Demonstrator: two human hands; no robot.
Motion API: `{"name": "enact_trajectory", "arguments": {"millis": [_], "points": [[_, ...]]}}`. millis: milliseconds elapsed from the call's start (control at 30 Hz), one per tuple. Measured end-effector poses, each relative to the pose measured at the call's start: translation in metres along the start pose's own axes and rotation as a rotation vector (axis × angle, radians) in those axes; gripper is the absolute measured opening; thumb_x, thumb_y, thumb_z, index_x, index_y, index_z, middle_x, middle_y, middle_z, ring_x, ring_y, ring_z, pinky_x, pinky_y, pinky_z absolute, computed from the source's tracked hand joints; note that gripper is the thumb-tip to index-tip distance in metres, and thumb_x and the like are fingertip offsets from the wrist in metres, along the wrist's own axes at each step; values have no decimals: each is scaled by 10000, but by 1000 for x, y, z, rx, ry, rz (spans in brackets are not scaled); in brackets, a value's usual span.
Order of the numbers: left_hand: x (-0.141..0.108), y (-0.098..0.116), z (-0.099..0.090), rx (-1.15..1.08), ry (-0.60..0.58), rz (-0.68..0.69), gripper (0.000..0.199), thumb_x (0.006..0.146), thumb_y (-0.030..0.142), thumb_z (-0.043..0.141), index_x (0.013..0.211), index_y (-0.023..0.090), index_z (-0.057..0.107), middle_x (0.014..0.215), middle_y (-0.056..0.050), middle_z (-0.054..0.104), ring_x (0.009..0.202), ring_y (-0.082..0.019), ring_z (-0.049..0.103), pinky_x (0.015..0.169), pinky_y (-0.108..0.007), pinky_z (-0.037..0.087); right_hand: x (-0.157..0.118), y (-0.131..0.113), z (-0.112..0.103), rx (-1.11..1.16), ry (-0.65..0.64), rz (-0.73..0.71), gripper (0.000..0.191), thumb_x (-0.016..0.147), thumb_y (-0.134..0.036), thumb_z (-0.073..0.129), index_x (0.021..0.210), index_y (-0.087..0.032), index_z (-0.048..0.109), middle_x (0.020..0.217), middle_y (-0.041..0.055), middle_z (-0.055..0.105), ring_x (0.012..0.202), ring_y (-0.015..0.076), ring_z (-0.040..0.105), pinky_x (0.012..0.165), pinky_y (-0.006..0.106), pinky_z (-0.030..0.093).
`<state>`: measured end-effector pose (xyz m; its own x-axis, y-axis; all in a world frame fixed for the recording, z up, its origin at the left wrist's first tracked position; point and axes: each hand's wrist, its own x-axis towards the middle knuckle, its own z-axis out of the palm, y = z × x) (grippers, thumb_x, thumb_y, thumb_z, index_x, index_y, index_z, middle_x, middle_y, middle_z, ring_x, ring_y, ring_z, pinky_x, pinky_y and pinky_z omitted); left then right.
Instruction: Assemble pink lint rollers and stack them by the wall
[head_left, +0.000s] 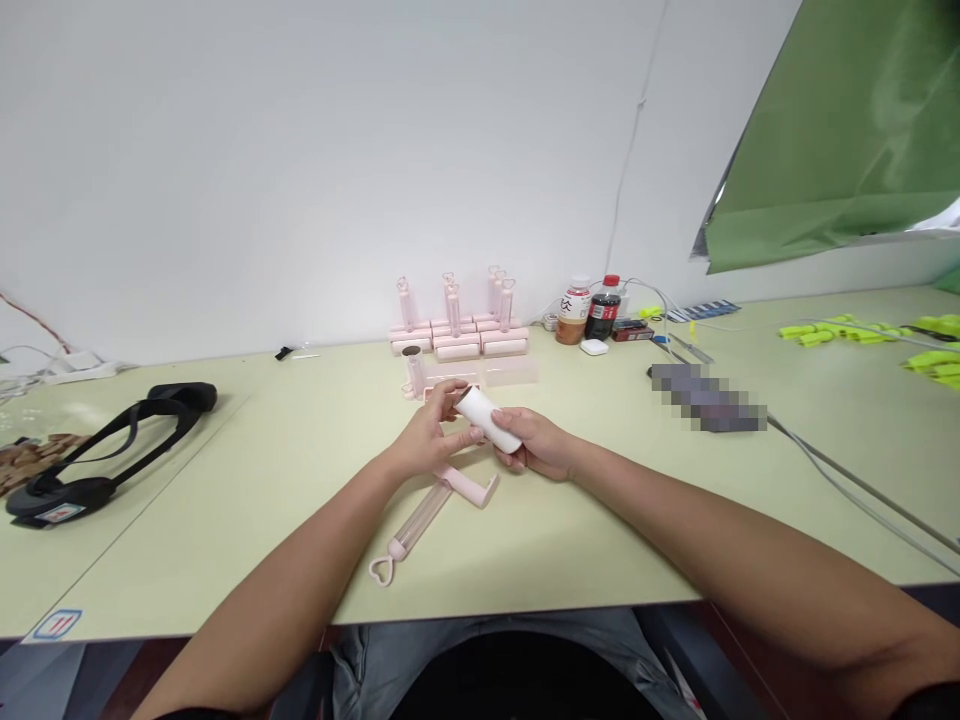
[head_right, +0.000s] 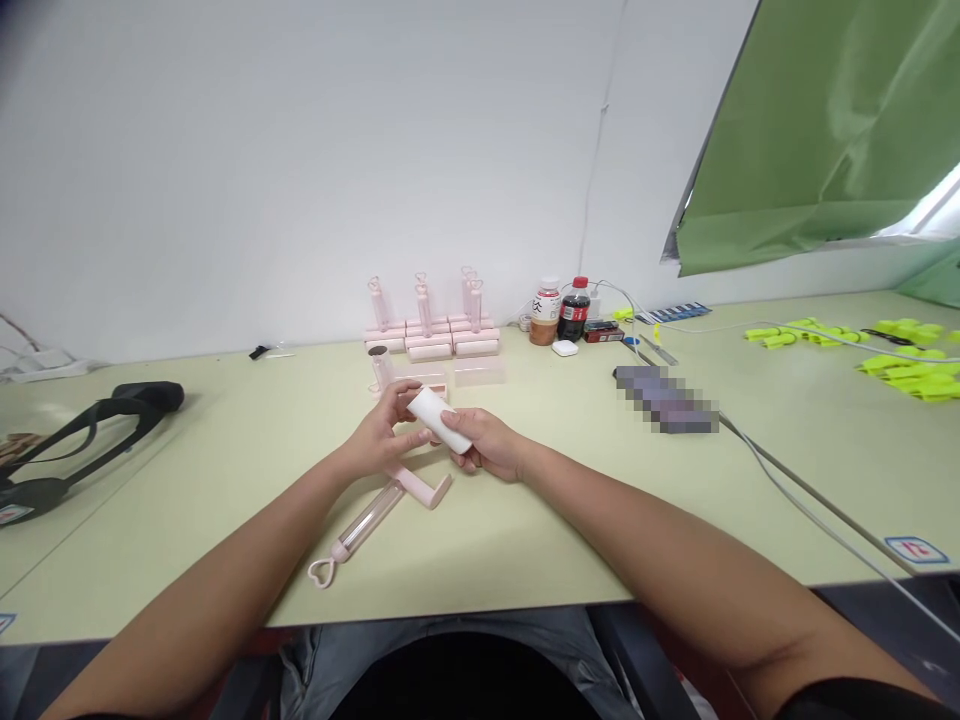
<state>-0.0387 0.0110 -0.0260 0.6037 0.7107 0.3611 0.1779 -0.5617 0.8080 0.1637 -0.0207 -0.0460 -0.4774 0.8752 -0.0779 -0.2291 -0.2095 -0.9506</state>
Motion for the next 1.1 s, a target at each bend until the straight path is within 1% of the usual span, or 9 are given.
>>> {"name": "enact_trajectory", "arguments": {"millis": [100, 133, 200, 267, 433, 600, 800, 933, 1100], "points": [[2, -4, -2, -28, 50, -9, 339, 875, 425, 579, 1110, 187, 526, 1115, -88, 636, 982, -183, 606, 887, -319, 457, -1, -3, 3, 63, 28, 23, 349, 841, -486, 628, 941, -153, 600, 815, 51, 653, 440, 74, 468, 351, 192, 314], [3, -5, -3, -32, 76, -29, 298, 881, 441, 564, 1021, 178, 557, 1035, -72, 653, 914, -172, 609, 844, -307, 466, -1, -5, 3, 102, 38, 27, 319, 866, -460, 593, 965, -157, 599, 852, 60, 661, 452, 79, 478, 360, 196, 330], [5, -8, -4, -48, 147, -83, 311, 861, 483, 576, 885, 174, 565, 900, -39, 658, 817, -158, 600, 785, -294, 470, 0, -7, 2, 200, 70, 31, 268, 910, -399, 503, 1012, -166, 586, 896, 77, 681, 480, 95, 501, 388, 207, 373], [7, -11, -6, -110, 234, -116, 363, 817, 535, 610, 830, 178, 551, 827, -20, 649, 785, -158, 599, 768, -298, 476, 2, -9, 0, 288, 90, 25, 248, 924, -321, 431, 1046, -160, 575, 940, 98, 699, 517, 110, 531, 427, 218, 423], [10, -15, -8, -252, 322, -121, 445, 725, 598, 683, 813, 174, 577, 751, -12, 642, 751, -164, 621, 777, -321, 500, 5, -10, -7, 345, 91, -13, 237, 898, -194, 422, 1060, -114, 576, 931, 122, 716, 585, 132, 609, 512, 240, 512], [10, -15, -8, -252, 328, -123, 423, 731, 577, 694, 809, 171, 600, 736, -12, 648, 741, -164, 630, 763, -320, 507, 5, -10, -5, 351, 122, -10, 218, 920, -199, 418, 1008, -96, 589, 872, 118, 711, 611, 149, 651, 572, 268, 561], [10, -17, -9, -240, 309, -87, 383, 749, 542, 695, 784, 172, 600, 743, -17, 653, 749, -167, 627, 758, -317, 504, 6, -8, -8, 328, 149, -33, 226, 913, -173, 427, 1025, -87, 602, 811, 112, 705, 651, 163, 674, 647, 300, 590], [10, -18, -9, -239, 303, -75, 368, 756, 525, 693, 801, 172, 601, 762, -12, 641, 764, -161, 614, 768, -314, 503, 6, -7, -9, 272, 126, -76, 192, 881, -134, 466, 985, -86, 620, 746, 93, 691, 654, 156, 674, 642, 280, 586], [9, -19, -8, -225, 309, -72, 361, 761, 518, 686, 808, 172, 593, 778, -10, 631, 768, -160, 604, 766, -314, 504, 4, -10, -6, 221, 132, -84, 249, 837, -84, 457, 1007, -88, 639, 725, 76, 680, 639, 145, 665, 596, 243, 571]]}}
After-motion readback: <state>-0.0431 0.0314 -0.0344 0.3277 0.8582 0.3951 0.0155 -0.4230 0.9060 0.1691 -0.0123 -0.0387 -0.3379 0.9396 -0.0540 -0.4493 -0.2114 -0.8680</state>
